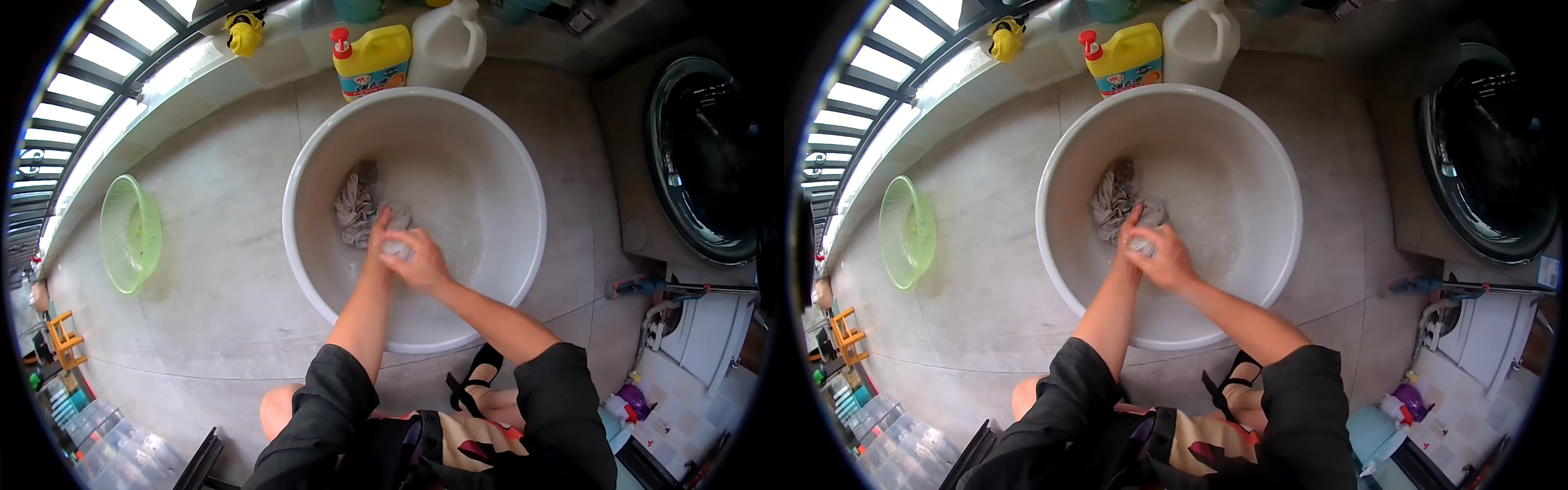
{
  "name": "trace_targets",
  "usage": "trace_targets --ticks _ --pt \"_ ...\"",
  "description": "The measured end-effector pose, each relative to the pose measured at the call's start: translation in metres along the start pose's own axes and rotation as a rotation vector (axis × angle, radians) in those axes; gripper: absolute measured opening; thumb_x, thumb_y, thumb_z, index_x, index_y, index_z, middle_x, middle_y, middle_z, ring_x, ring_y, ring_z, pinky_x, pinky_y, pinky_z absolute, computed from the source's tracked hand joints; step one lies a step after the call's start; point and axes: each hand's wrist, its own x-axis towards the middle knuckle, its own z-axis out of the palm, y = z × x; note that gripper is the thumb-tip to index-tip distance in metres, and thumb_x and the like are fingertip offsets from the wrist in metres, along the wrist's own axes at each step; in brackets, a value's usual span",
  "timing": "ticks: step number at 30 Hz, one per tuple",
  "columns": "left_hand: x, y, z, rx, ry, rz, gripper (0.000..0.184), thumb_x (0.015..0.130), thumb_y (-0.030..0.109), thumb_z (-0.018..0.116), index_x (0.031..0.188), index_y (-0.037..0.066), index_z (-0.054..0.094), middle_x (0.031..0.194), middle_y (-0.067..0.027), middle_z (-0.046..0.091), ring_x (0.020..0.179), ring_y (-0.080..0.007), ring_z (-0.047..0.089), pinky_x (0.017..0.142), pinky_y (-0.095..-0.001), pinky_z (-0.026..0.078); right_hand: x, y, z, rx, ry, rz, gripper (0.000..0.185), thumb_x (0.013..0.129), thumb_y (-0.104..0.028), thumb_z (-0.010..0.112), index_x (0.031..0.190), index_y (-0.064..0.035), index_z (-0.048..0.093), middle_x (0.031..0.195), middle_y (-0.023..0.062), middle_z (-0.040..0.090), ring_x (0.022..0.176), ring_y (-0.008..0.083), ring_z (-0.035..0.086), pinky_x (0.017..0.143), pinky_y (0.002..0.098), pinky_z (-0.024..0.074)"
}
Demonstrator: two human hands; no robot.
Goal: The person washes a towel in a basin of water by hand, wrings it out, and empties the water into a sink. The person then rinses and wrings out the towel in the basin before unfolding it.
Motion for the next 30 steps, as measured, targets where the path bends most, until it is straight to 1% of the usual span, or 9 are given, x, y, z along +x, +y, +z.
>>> trace_targets --ticks 2,5,7,10,15,17,22,27,30 --pt "-0.003 -0.01 -0.009 -0.108 -0.221 -0.126 0.038 0.085 0.034 0.048 0.101 -0.001 0.053 0.094 -0.0121 0.06 0.084 -0.026 0.059 0.072 -0.0401 0.049 -0.005 -0.001 0.008 -0.155 0.001 0.071 0.026 0.071 -0.026 0.064 0.088 -0.0074 0.059 0.089 0.017 0.059 0.086 0.0332 0.055 0.072 0.0373 0.0439" --pt "-0.012 -0.045 0.04 0.181 0.267 0.209 0.037 0.084 0.015 0.047 0.12 0.007 0.044 0.099 -0.0074 0.059 0.091 -0.0218 0.056 0.079 -0.0385 0.046 0.049 0.084 -0.021 -0.403 0.079 0.407 0.028 0.078 -0.035 0.055 0.086 -0.0077 0.059 0.085 0.0199 0.057 0.081 0.0361 0.054 0.07 0.0406 0.043" --pt "-0.014 -0.027 0.048 0.294 0.248 0.205 0.044 0.082 0.015 0.048 0.125 0.009 0.039 0.102 -0.0063 0.057 0.096 -0.0215 0.054 0.083 -0.0394 0.044 0.061 0.114 -0.037 -0.822 0.224 0.165 0.027 0.077 -0.036 0.055 0.083 -0.0101 0.057 0.084 0.018 0.058 0.081 0.0387 0.052 0.071 0.0476 0.0405" --pt "-0.035 -0.017 0.081 0.361 0.372 0.186 0.057 0.081 0.019 0.051 0.133 0.013 0.029 0.102 -0.0017 0.056 0.101 -0.0205 0.05 0.088 -0.039 0.04 0.043 0.131 -0.033 -0.541 0.458 0.443 0.028 0.074 -0.029 0.061 0.092 -0.0091 0.056 0.087 0.0163 0.059 0.087 0.0354 0.053 0.075 0.0439 0.0415" --pt "0.002 -0.009 0.015 0.02 0.352 0.14 0.053 0.082 0.027 0.052 0.13 0.017 0.034 0.115 -0.0059 0.048 0.1 -0.024 0.05 0.081 -0.04 0.044 -0.002 0.01 -0.004 0.049 -0.048 0.197 0.026 0.072 -0.019 0.064 0.095 -0.0078 0.059 0.093 0.0161 0.061 0.087 0.0331 0.057 0.076 0.0361 0.0446" --pt "0.027 -0.014 -0.069 -0.003 0.008 0.107 0.049 0.083 0.025 0.051 0.128 0.014 0.036 0.112 -0.006 0.05 0.098 -0.0234 0.052 0.08 -0.0399 0.045 -0.006 -0.002 0.0 -0.016 -0.037 0.216 0.025 0.074 -0.024 0.061 0.092 -0.0076 0.059 0.09 0.0178 0.06 0.086 0.035 0.057 0.074 0.0378 0.0448" --pt "-0.018 -0.042 0.057 0.321 0.183 0.324 0.035 0.081 0.01 0.047 0.116 0.006 0.047 0.098 -0.0062 0.057 0.09 -0.0183 0.056 0.072 -0.0282 0.048 0.038 0.082 -0.038 -0.573 0.061 0.37 0.032 0.085 -0.036 0.042 0.085 -0.0085 0.058 0.093 0.0198 0.057 0.089 0.036 0.053 0.073 0.0465 0.0418" --pt "-0.033 0.017 0.077 0.495 0.498 0.086 0.054 0.078 0.019 0.053 0.129 0.024 0.037 0.131 -0.0075 0.035 0.122 -0.0316 0.027 0.091 -0.054 0.027 0.044 0.084 -0.085 -1.243 -0.14 0.411 0.026 0.082 -0.029 0.045 0.095 -0.0115 0.06 0.11 0.0162 0.052 0.108 0.0308 0.044 0.084 0.047 0.0355" --pt "-0.034 0.03 0.071 0.642 0.567 0.139 0.051 0.08 0.019 0.052 0.128 0.023 0.038 0.126 -0.0066 0.04 0.12 -0.028 0.031 0.089 -0.0505 0.031 0.035 0.104 -0.064 -1.247 -0.041 0.086 0.03 0.076 -0.023 0.052 0.103 -0.0131 0.059 0.114 0.0134 0.049 0.115 0.0282 0.037 0.087 0.0457 0.0316"
